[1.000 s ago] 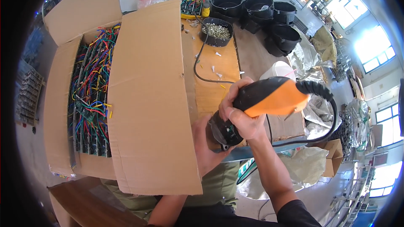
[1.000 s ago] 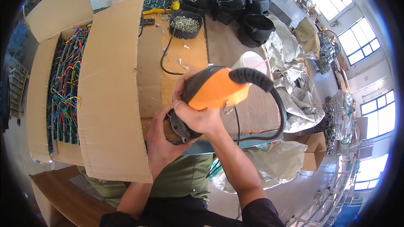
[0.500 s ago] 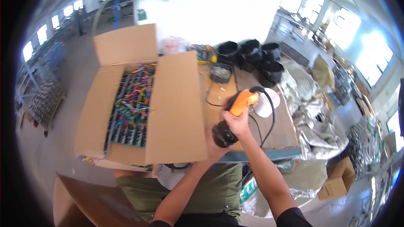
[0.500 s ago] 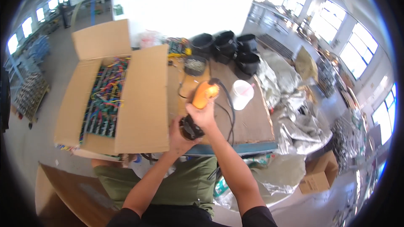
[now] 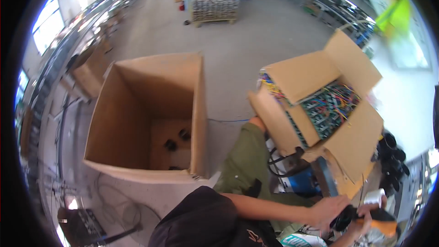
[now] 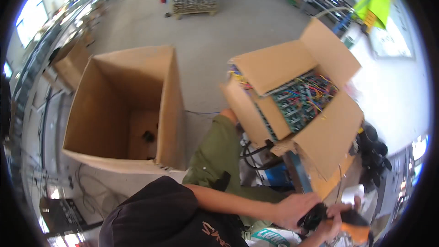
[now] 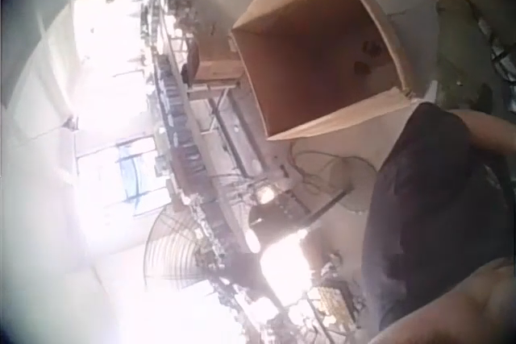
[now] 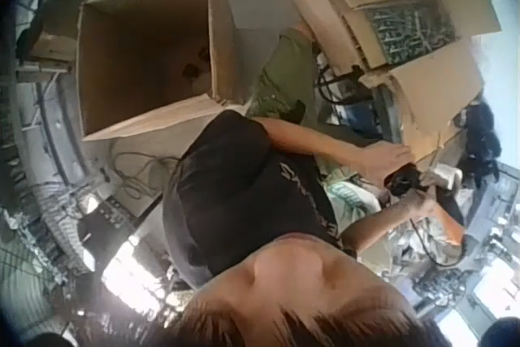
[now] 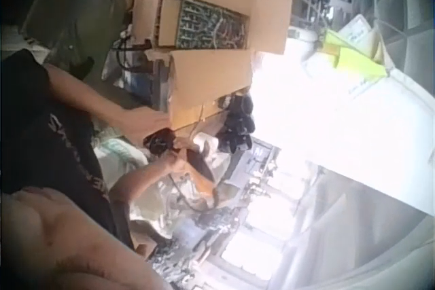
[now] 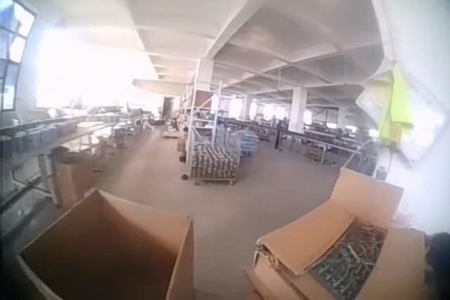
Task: The person assembles an electronic component by applying a pink substance with a small spatula to a circuit board, placing the board into a circular metal housing, and then using a power screwdriver to secure it with several screws.
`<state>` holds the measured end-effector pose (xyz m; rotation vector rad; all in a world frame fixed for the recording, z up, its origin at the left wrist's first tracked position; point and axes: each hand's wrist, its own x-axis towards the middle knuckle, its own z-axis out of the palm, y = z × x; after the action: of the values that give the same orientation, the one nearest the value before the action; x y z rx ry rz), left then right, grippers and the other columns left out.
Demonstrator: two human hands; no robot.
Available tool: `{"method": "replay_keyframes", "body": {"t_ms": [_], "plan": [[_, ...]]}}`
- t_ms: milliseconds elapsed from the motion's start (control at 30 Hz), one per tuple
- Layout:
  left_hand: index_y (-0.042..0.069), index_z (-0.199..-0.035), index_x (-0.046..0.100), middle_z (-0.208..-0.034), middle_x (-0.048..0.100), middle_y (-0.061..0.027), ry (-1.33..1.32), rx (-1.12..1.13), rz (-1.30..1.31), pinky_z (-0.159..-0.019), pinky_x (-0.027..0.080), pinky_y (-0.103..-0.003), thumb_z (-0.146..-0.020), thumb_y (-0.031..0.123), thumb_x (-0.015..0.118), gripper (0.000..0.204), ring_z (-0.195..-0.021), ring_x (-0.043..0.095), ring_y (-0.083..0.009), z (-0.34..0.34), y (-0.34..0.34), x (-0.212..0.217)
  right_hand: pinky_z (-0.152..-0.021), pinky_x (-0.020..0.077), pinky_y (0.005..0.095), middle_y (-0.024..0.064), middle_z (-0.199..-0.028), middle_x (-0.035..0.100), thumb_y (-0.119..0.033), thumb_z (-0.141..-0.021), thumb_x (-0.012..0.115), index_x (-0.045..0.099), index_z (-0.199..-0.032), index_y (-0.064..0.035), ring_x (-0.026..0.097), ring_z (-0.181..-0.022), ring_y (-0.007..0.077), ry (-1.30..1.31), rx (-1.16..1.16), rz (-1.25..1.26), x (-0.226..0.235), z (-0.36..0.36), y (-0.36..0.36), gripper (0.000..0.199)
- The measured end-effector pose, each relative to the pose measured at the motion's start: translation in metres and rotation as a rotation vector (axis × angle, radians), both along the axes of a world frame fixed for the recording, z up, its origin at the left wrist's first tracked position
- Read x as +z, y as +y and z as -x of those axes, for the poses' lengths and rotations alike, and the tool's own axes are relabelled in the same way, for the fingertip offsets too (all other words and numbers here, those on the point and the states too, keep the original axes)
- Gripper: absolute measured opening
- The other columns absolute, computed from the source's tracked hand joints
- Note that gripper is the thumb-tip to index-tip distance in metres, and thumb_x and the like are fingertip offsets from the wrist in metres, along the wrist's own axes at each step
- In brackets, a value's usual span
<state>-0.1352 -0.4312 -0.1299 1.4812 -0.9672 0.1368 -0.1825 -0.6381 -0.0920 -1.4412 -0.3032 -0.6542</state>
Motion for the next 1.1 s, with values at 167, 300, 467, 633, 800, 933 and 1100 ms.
{"method": "replay_keyframes", "body": {"t_ms": [167, 300, 467, 633, 800, 933, 1100], "plan": [[0.0, -0.111, 0.05, -0.1, 0.052, -0.0148, -0.219, 0.298, -0.036, -0.074, 0.049, -0.038, -0.069, 0.016, 0.08, 0.053, -0.088, 0.058, -0.0337, 0.025, 0.14, 0.058, -0.059, 0.0465, 0.0358, 0.0081, -0.075, 0.054, -0.009, -0.083, 0.063, 0.049, -0.13, 0.0005, 0.049, -0.061, 0.0198, -0.298, 0.578, 0.018, 0.06, -0.01, 0.154, 0.05], [-0.006, -0.111, 0.046, -0.101, 0.049, -0.019, -0.214, 0.355, -0.519, -0.082, 0.049, -0.04, -0.055, 0.01, 0.073, 0.064, -0.095, 0.055, -0.038, 0.03, 0.25, 0.086, -0.06, 0.0468, 0.0299, 0.0013, -0.076, 0.056, -0.012, -0.084, 0.068, 0.054, -0.128, -0.0049, 0.054, -0.063, 0.0119, -0.418, 1.03, -0.229, 0.083, -0.047, 0.247, 0.047], [-0.001, -0.113, 0.046, -0.103, 0.054, -0.0197, 0.127, 0.963, -0.459, -0.081, 0.054, -0.038, -0.065, 0.025, 0.089, 0.069, -0.092, 0.063, -0.0323, 0.009, 0.42, 0.095, -0.061, 0.0419, 0.0283, 0.0027, -0.076, 0.052, -0.012, -0.086, 0.067, 0.055, -0.124, -0.0037, 0.05, -0.06, 0.0139, -0.487, 0.89, -0.377, 0.084, -0.074, 0.293, 0.04], [-0.004, -0.114, 0.04, -0.099, 0.06, -0.0206, 0.567, 1.507, -0.727, -0.083, 0.053, -0.037, -0.055, 0.034, 0.093, 0.087, -0.089, 0.063, -0.0311, -0.048, 0.599, -0.014, -0.057, 0.0418, 0.0342, 0.0059, -0.075, 0.047, -0.009, -0.088, 0.057, 0.05, -0.127, -0.0025, 0.046, -0.059, 0.0178, -0.413, 0.773, -0.078, 0.057, -0.094, 0.276, 0.04], [-0.008, -0.128, 0.036, -0.127, 0.055, -0.0283, 1.169, 1.184, -0.971, -0.096, 0.051, -0.041, -0.051, 0.037, 0.093, 0.106, -0.115, 0.06, -0.0379, -0.069, 0.596, -0.234, -0.067, 0.0424, 0.0362, 0.0077, -0.077, 0.046, -0.006, -0.089, 0.053, 0.049, -0.124, -0.0036, 0.046, -0.066, 0.0215, -0.196, 0.575, -0.012, 0.004, -0.09, 0.236, 0.035], [-0.007, -0.133, 0.035, -0.128, 0.056, -0.0274, 1.201, 1.024, -1.114, -0.096, 0.052, -0.043, -0.054, 0.04, 0.093, 0.109, -0.118, 0.059, -0.0401, -0.057, 0.564, -0.328, -0.072, 0.0415, 0.0364, 0.0077, -0.078, 0.046, -0.004, -0.089, 0.052, 0.049, -0.122, -0.0041, 0.046, -0.071, 0.0229, 0.015, 0.409, 0.02, -0.019, -0.068, 0.189, 0.033], [0.001, -0.114, 0.061, -0.111, 0.069, -0.0193, 1.101, 0.947, -1.402, -0.088, 0.054, -0.045, -0.068, 0.034, 0.086, 0.063, -0.105, 0.066, -0.0338, -0.079, 0.603, -0.273, -0.076, 0.0416, 0.0371, 0.0083, -0.079, 0.049, -0.005, -0.088, 0.054, 0.051, -0.116, -0.0044, 0.048, -0.075, 0.0247, 0.068, 0.243, -0.098, -0.013, -0.052, 0.142, 0.028]]}}
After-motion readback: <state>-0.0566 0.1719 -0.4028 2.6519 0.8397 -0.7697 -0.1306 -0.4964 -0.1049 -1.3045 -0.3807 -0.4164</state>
